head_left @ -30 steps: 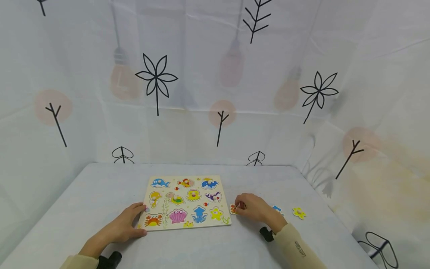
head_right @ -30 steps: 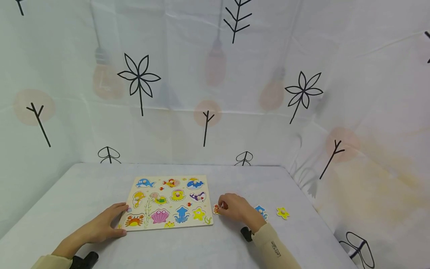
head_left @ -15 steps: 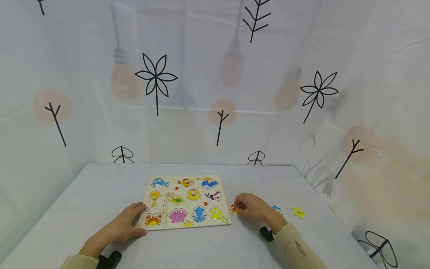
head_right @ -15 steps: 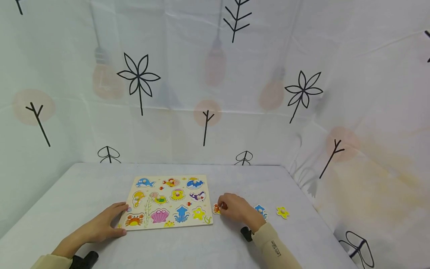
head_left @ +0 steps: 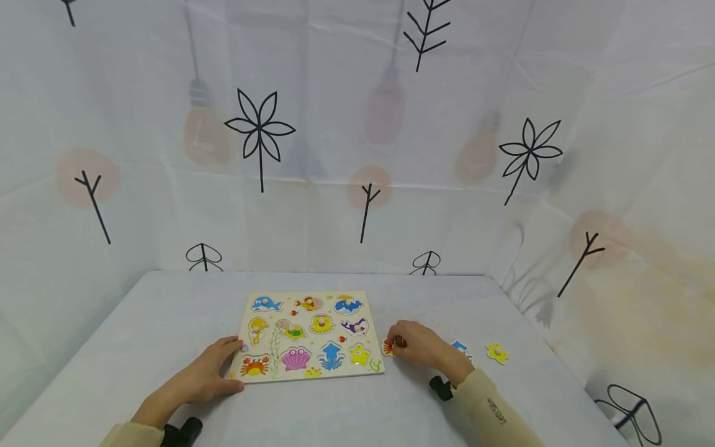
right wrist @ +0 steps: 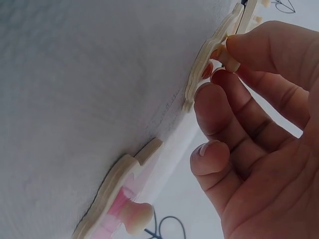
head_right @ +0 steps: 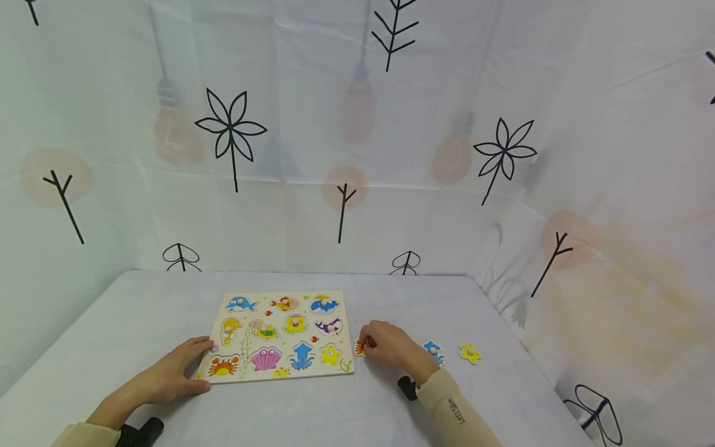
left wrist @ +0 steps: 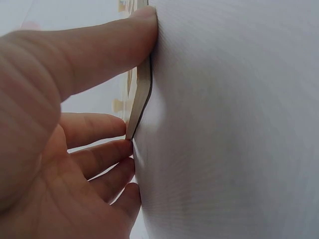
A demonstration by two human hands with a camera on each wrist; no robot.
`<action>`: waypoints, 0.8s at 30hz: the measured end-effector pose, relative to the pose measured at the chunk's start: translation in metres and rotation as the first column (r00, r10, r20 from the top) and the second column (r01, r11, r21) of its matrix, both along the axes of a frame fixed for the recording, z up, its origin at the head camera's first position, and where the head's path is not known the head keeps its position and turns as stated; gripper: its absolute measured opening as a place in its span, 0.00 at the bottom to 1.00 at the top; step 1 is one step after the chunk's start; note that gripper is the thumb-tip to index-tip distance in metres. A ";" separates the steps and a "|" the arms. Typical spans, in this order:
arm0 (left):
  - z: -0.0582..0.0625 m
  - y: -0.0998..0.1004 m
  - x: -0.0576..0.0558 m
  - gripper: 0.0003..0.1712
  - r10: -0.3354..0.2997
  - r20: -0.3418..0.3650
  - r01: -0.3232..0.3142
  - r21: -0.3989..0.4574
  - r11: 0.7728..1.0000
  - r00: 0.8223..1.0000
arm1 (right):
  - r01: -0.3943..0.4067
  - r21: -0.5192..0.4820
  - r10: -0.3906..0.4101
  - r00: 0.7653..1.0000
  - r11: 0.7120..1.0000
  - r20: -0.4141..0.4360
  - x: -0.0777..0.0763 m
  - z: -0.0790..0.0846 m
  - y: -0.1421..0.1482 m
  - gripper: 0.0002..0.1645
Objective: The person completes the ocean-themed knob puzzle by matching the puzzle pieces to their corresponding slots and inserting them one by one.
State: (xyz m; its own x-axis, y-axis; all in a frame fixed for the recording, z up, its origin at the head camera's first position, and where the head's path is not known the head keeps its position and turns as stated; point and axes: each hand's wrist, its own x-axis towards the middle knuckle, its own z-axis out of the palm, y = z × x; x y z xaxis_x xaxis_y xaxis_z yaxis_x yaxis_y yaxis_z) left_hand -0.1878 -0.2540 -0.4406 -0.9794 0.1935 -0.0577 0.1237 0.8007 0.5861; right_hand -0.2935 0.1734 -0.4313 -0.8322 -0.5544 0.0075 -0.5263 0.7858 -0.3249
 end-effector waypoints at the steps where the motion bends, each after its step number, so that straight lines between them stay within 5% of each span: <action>1: 0.000 0.000 0.000 0.52 0.000 -0.001 0.000 -0.002 1.000 1.000 | 0.001 0.000 -0.001 1.000 1.000 0.000 0.000 0.000 0.000 0.07; 14: -0.001 0.000 0.000 0.52 0.005 0.007 -0.005 -0.002 1.000 1.000 | 0.008 -0.005 -0.008 1.000 1.000 -0.017 -0.003 0.003 0.001 0.07; 24: -0.001 0.000 0.000 0.52 -0.004 0.001 0.004 -0.009 1.000 1.000 | -0.070 -0.010 0.069 0.995 0.998 -0.077 -0.005 0.015 -0.021 0.06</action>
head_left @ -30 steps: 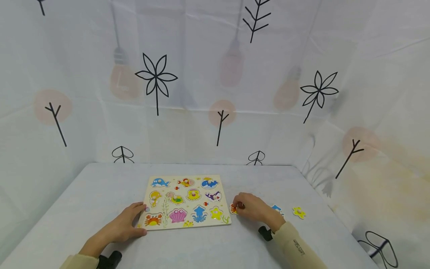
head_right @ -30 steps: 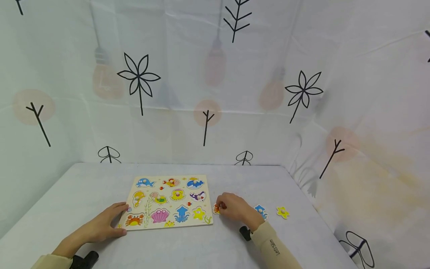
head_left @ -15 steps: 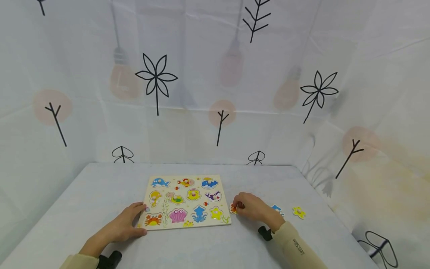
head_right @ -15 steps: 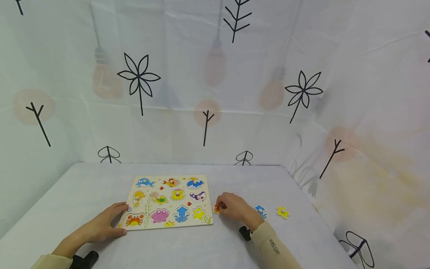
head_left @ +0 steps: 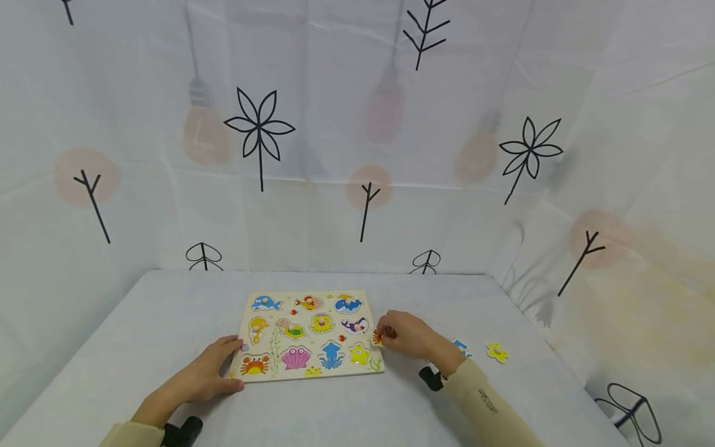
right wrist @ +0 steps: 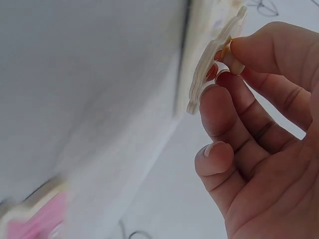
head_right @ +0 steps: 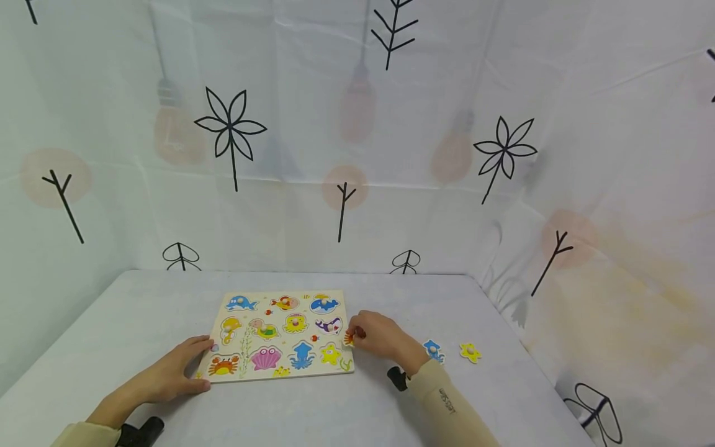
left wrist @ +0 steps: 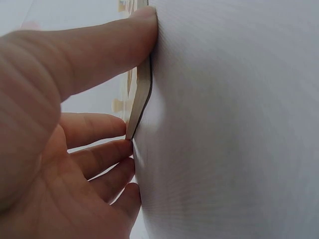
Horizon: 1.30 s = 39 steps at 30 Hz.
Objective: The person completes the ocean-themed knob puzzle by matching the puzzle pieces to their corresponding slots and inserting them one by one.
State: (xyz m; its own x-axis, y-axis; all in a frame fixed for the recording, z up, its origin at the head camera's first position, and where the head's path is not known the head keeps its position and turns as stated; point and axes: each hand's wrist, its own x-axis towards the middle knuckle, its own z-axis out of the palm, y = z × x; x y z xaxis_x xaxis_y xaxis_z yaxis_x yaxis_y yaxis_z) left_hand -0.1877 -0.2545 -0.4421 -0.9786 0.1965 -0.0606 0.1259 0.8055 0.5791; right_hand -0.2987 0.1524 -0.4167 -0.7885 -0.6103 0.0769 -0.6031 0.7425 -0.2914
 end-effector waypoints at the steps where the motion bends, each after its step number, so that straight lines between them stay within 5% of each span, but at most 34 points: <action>1: 0.000 0.000 0.000 0.52 -0.003 -0.001 0.003 -0.002 1.000 1.000 | -0.009 0.000 0.009 1.000 1.000 -0.003 0.000 0.001 -0.004 0.06; 19: 0.000 0.001 -0.001 0.52 0.020 0.002 -0.020 -0.015 1.000 1.000 | -0.137 0.001 0.137 0.990 0.991 0.019 0.005 0.017 -0.072 0.05; 39: -0.002 -0.001 -0.002 0.51 0.010 -0.002 -0.010 -0.006 1.000 1.000 | -0.285 0.022 0.285 0.958 0.958 -0.015 0.016 0.013 -0.150 0.06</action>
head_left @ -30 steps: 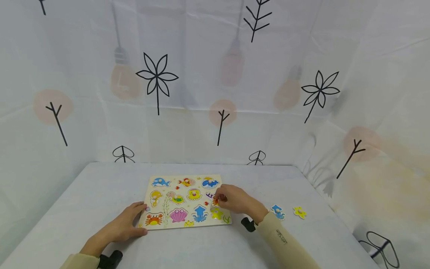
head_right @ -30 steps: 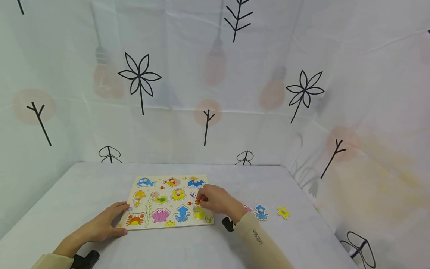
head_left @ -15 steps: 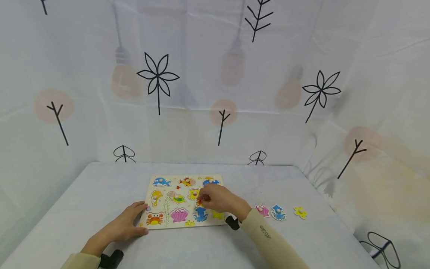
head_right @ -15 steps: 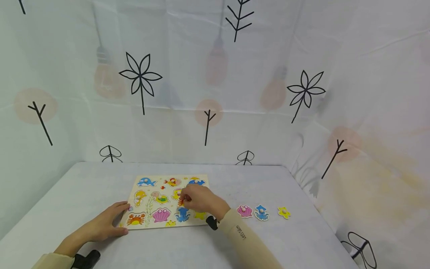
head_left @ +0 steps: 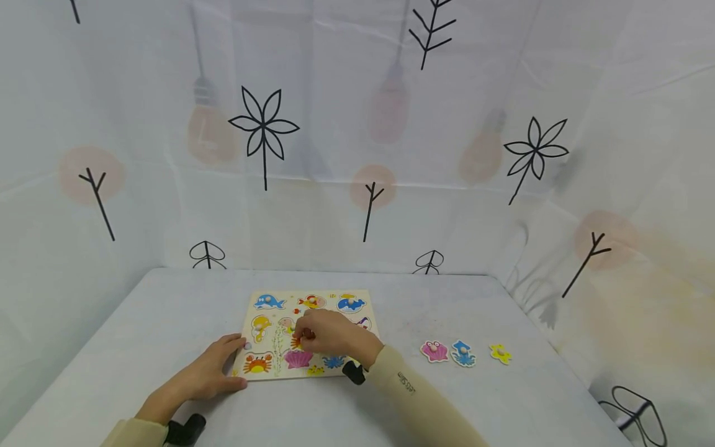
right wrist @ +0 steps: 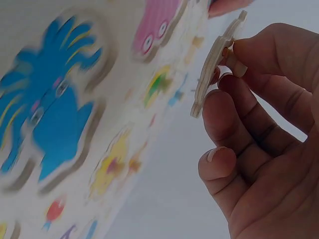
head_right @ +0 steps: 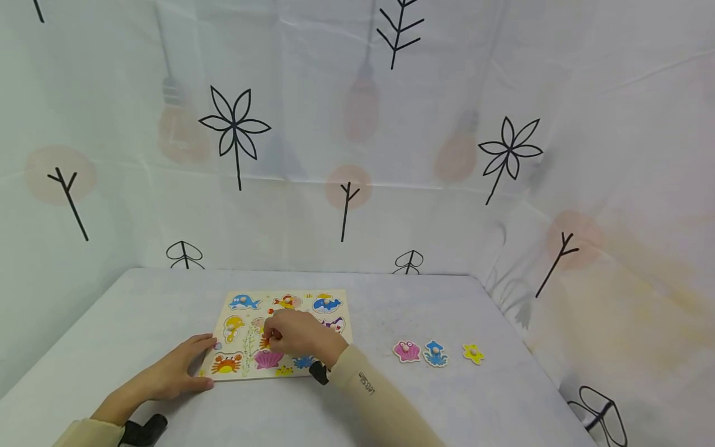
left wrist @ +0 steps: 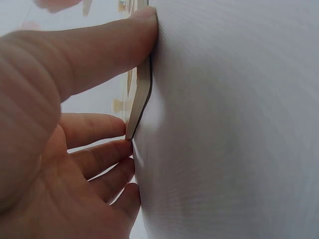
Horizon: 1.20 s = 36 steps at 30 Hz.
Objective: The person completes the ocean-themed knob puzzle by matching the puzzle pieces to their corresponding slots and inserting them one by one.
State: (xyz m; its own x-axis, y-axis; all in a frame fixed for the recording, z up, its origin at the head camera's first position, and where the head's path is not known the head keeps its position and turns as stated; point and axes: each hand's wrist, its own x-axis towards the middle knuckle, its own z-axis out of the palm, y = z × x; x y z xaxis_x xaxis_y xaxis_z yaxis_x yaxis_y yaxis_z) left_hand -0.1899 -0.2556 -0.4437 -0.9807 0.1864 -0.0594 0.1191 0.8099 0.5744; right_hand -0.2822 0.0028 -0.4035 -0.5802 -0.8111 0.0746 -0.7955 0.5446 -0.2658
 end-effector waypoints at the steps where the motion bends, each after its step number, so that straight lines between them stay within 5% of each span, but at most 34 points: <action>1: 0.000 0.000 0.000 0.51 -0.001 -0.002 0.001 0.001 1.000 1.000 | -0.004 0.004 0.004 1.000 1.000 -0.002 0.001 -0.001 -0.005 0.06; 17: -0.002 -0.001 0.001 0.50 -0.018 -0.018 0.019 0.024 1.000 1.000 | -0.062 0.096 0.062 0.998 0.993 -0.003 0.014 -0.013 -0.061 0.06; 36: -0.001 -0.001 0.002 0.50 -0.018 -0.022 0.018 0.034 0.999 1.000 | -0.053 0.134 0.055 0.998 0.990 -0.011 0.017 -0.023 -0.084 0.04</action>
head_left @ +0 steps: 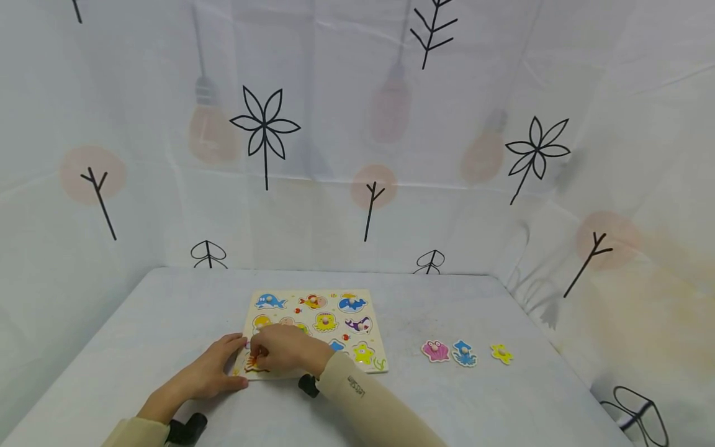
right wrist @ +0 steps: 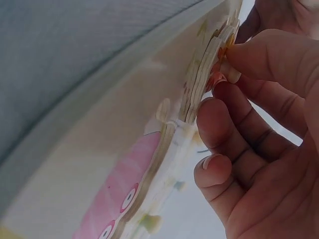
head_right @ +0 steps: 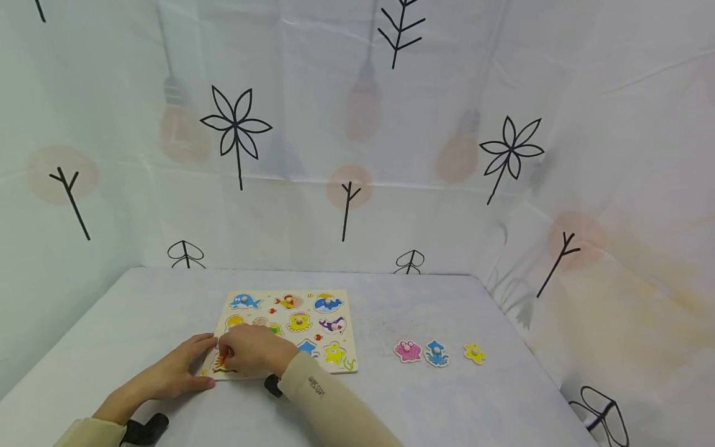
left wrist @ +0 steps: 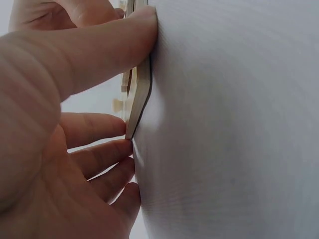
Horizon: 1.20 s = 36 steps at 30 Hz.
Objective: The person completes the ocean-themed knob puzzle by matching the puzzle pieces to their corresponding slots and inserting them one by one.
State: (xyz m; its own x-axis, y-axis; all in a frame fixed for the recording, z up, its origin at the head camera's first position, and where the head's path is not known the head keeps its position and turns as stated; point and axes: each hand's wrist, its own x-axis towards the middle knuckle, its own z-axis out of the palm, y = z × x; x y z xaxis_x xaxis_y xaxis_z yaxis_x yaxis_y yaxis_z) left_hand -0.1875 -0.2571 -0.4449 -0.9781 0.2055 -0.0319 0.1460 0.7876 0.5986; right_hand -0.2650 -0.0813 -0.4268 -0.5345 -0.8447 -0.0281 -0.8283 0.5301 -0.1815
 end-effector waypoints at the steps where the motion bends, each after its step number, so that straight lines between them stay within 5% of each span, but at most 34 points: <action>1: 0.000 0.000 0.000 0.50 0.000 0.000 0.000 0.000 1.000 1.000 | -0.003 0.000 0.003 1.000 1.000 -0.003 0.000 0.000 0.000 0.04; 36: -0.002 0.000 -0.003 0.50 0.001 -0.005 -0.001 -0.008 1.000 1.000 | 0.012 -0.003 -0.011 0.999 1.000 0.038 -0.002 0.003 0.008 0.03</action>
